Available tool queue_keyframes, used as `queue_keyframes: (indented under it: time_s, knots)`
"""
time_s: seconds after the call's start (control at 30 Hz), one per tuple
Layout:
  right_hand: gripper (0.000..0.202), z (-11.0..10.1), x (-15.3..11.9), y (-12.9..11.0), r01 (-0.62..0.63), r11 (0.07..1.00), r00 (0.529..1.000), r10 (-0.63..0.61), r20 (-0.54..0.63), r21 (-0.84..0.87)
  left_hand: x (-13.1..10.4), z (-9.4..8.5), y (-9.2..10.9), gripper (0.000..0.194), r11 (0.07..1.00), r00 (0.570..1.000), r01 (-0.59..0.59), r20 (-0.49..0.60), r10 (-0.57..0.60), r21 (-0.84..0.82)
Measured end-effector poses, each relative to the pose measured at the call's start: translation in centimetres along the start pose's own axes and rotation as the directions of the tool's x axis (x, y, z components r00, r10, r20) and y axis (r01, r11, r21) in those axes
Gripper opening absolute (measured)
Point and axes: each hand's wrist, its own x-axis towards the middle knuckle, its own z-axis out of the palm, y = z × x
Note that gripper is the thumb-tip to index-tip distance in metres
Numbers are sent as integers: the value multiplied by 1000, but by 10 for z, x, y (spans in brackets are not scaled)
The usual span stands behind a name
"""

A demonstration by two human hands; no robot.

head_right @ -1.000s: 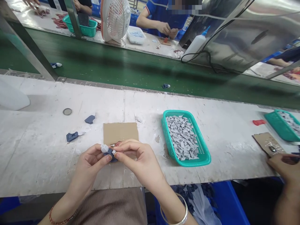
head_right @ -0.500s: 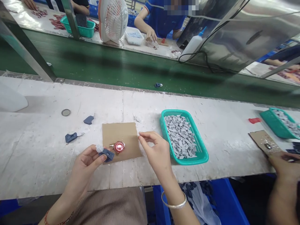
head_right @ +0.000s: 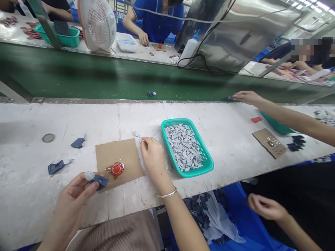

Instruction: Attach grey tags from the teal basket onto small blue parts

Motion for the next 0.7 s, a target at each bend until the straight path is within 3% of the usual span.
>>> queue_keyframes:
  time_s: [0.1, 0.23, 0.33, 0.47, 0.7]
  knots:
    - [24, -22, -3, -2, 11, 1000, 1000, -11, -17, 3, 0, 0, -1, 25, 999, 1000, 3, 14, -3, 33]
    - [22, -76, 2, 18, 31, 989, 995, -45, -93, -141, 1, 1, 0, 23, 998, 999, 23, 32, -25, 56]
    - [22, -105, 15, 49, 79, 959, 996, -67, 51, -271, 2, 2, 1, 24, 997, 998, 20, 56, -24, 77]
    - [22, -113, 29, 77, 196, 943, 949, -113, 295, -269, 2, 5, 3, 23, 997, 998, 24, 60, -28, 69]
    - [20, -107, 39, 79, 260, 930, 914, -149, 377, -261, -1, 2, 1, 23, 999, 999, 21, 46, -23, 45]
